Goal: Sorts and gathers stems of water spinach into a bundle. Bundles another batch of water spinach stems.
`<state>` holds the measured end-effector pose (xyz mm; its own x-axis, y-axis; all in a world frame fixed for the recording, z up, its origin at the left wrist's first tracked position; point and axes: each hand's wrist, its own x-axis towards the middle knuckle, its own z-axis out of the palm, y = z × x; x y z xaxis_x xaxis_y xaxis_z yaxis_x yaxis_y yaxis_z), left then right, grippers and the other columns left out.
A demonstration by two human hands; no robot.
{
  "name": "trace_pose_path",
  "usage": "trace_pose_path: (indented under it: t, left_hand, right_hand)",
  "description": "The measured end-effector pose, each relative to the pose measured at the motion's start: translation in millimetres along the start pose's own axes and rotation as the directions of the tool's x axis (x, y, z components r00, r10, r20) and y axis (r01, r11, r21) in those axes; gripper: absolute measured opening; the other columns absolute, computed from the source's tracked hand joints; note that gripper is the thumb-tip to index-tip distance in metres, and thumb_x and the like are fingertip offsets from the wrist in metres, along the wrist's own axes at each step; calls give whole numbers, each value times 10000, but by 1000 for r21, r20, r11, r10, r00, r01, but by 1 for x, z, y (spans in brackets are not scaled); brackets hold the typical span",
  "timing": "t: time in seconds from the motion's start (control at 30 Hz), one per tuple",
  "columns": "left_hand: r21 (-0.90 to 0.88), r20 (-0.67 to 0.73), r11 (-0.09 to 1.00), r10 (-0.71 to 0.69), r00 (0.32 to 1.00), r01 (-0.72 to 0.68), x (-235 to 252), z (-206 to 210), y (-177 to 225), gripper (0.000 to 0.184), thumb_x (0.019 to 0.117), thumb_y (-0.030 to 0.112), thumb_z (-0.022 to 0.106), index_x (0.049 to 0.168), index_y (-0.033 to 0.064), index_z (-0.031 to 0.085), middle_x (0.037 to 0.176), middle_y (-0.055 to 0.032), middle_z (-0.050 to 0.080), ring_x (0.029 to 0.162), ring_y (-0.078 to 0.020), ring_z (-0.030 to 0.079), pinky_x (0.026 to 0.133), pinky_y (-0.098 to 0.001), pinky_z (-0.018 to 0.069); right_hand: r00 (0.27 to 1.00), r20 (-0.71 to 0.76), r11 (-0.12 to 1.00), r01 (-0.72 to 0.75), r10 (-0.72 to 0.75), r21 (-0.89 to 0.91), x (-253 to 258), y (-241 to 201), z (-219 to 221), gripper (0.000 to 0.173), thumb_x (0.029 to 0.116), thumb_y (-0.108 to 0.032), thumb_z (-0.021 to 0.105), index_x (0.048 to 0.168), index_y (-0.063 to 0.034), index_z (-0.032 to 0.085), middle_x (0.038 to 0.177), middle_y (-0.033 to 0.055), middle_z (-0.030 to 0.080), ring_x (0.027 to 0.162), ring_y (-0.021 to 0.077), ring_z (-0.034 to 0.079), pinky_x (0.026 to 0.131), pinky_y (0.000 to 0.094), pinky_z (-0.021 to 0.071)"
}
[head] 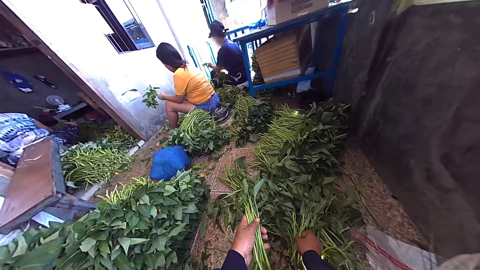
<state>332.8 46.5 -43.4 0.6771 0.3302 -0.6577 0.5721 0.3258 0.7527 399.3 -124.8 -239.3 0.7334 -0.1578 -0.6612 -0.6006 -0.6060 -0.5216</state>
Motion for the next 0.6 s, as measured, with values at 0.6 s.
trace_pose_path:
  t: [0.6]
  left_hand:
    - [-130,-53,986,94,994,-101,-10,16,-7,193,1050,126,585,1197,1,568,827,-124,671,659,-217,670,606,-361,592]
  right_hand:
    - [741,-121,694,664,-660,279,-101,0,-55,397,848,-57,788,1236,-44,705,910,141,729,734,220,694,714,404,585]
